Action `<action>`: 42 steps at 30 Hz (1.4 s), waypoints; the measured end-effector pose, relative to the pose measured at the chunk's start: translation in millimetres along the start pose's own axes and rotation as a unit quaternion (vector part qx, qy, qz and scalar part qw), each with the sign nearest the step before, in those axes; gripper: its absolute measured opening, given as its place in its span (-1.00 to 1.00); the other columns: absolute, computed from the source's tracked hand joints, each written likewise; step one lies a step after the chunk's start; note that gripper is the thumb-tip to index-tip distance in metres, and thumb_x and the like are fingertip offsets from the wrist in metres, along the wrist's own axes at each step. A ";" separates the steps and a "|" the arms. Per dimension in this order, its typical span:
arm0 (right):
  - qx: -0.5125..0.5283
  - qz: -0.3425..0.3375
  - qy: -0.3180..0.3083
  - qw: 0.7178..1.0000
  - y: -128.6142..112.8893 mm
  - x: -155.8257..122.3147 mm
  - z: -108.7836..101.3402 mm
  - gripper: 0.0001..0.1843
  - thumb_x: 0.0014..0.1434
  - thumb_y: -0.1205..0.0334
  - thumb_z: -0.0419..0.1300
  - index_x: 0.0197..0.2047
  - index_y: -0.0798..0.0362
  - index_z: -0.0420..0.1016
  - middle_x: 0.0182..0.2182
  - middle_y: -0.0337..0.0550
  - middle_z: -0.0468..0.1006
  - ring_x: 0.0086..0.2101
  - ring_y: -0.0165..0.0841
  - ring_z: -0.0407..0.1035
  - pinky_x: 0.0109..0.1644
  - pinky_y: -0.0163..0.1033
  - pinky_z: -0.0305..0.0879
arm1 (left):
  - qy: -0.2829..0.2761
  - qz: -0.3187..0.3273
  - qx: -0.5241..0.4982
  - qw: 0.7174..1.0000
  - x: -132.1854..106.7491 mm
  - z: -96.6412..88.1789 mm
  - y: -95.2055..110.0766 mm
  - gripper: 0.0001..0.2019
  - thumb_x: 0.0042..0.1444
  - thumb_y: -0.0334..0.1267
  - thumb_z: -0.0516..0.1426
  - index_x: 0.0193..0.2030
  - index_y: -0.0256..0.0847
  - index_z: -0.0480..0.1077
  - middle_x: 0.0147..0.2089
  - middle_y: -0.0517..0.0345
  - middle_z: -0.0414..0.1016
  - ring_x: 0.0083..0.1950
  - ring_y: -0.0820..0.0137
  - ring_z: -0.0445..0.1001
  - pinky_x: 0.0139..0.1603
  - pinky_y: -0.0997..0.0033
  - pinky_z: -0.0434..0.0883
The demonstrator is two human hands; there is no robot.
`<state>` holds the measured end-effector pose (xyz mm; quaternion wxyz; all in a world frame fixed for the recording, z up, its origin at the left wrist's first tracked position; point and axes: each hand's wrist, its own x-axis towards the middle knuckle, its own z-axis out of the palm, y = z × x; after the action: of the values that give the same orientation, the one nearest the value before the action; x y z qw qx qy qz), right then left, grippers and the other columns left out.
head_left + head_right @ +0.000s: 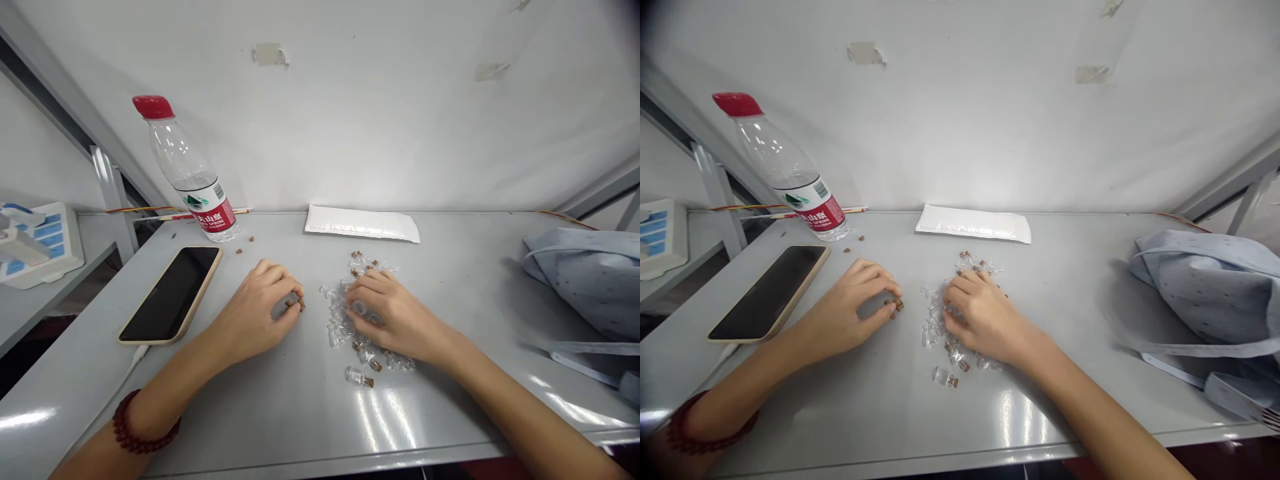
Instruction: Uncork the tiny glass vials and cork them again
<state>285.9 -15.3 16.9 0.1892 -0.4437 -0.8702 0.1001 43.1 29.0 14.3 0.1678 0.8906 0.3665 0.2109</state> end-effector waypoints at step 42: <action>0.091 -0.041 0.079 0.992 -10.7 1.0 3.1 -0.92 0.20 0.33 0.14 -0.20 0.06 0.40 -0.40 -0.19 0.42 -0.35 -0.38 0.26 -0.27 -0.25 0.25 | 0.083 0.104 -0.112 0.985 -3.8 25.8 27.3 -0.88 0.22 -0.45 0.03 -0.20 -0.25 0.37 -0.23 0.08 0.45 -0.18 0.37 0.34 -0.15 0.33 0.37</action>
<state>276.2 -20.8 18.0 0.3008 -0.3947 -0.8575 0.1356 69.4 4.1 3.7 0.2122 0.8789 0.2584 0.3403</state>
